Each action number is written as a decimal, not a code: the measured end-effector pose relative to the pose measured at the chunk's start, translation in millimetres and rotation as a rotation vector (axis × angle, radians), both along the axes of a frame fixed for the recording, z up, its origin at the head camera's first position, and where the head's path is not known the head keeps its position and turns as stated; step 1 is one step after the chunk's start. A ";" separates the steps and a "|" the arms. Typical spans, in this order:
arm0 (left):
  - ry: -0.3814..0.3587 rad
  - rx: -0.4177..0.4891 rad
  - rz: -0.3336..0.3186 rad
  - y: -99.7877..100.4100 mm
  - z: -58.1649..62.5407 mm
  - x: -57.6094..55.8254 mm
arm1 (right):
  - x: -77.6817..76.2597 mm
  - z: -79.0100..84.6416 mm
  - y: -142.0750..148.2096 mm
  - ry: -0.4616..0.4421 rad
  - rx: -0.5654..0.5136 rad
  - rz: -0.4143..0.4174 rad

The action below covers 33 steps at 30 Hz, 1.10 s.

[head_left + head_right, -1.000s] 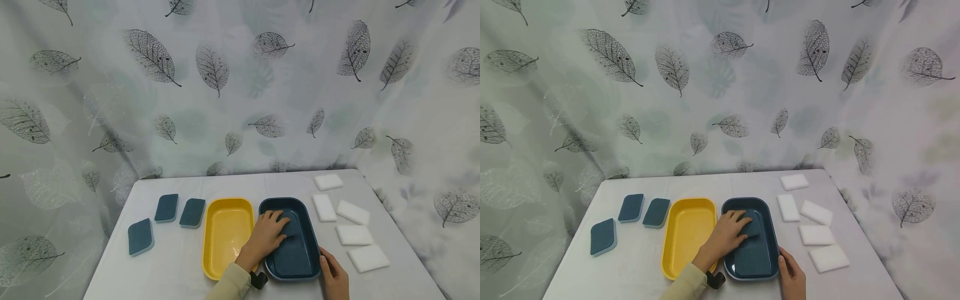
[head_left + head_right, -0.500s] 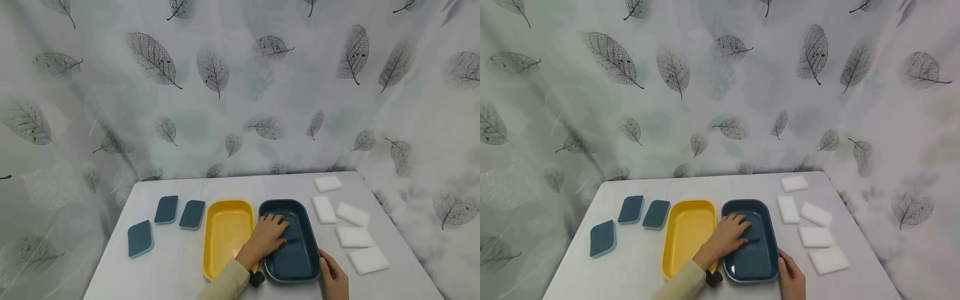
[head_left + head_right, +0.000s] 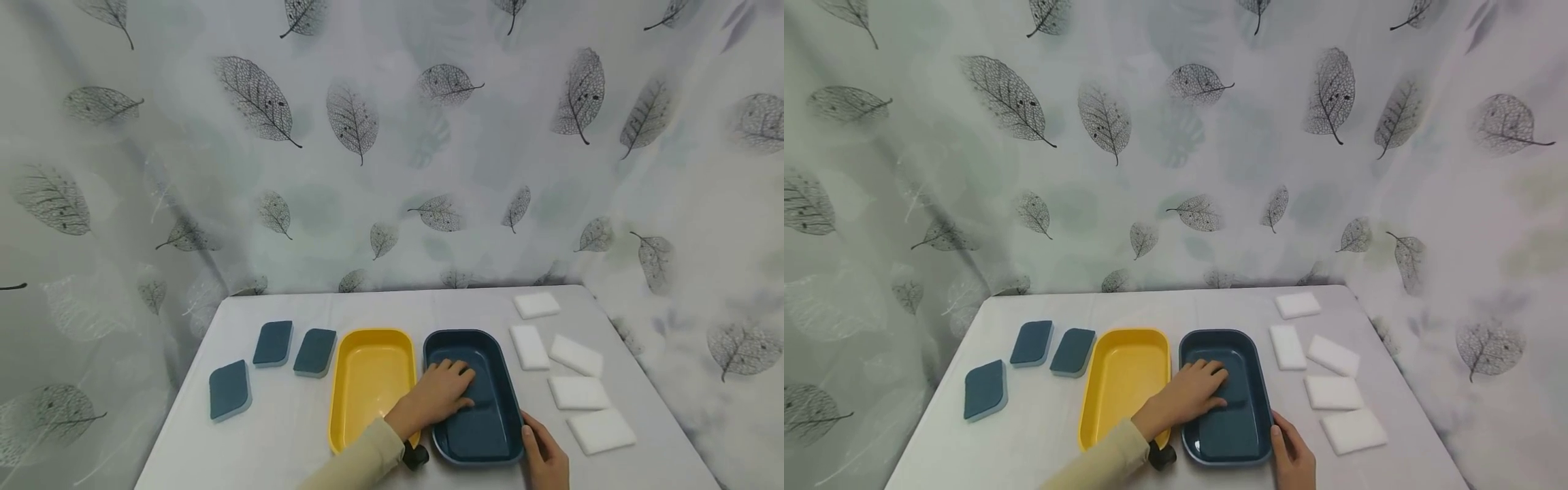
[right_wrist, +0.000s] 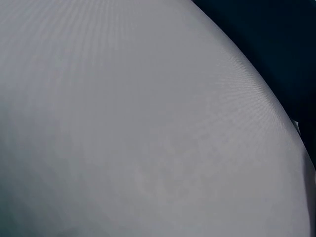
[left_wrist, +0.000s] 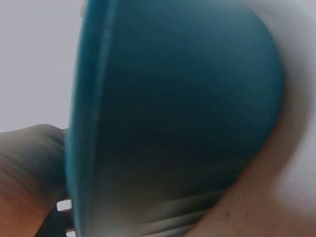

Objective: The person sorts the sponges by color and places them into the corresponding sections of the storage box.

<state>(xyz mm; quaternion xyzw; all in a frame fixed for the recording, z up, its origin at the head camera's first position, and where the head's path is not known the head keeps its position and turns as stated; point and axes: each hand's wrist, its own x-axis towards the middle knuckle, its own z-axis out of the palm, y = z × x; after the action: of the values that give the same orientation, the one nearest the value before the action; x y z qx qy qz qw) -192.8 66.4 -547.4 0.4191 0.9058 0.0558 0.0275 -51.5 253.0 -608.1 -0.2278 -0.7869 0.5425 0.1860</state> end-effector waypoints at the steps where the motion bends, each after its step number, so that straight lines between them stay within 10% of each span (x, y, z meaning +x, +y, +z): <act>1: -0.016 0.002 -0.002 -0.5 0.2 0.8 | 0.4 0.0 0.0 -0.001 0.000 0.001; 17: -0.016 0.003 -0.070 -5.9 9.1 15.6 | 0.6 -0.5 0.9 -0.019 0.036 0.018; 33: 0.158 -0.122 -0.095 -19.7 15.3 33.4 | 1.9 1.7 1.8 -0.093 0.026 0.044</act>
<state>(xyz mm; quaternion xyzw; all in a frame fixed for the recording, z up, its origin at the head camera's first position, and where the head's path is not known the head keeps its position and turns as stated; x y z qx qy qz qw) -159.4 46.7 -532.1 0.4624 0.8859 -0.0338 -0.0158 -49.6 254.8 -606.5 -0.2329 -0.8066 0.5249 0.1404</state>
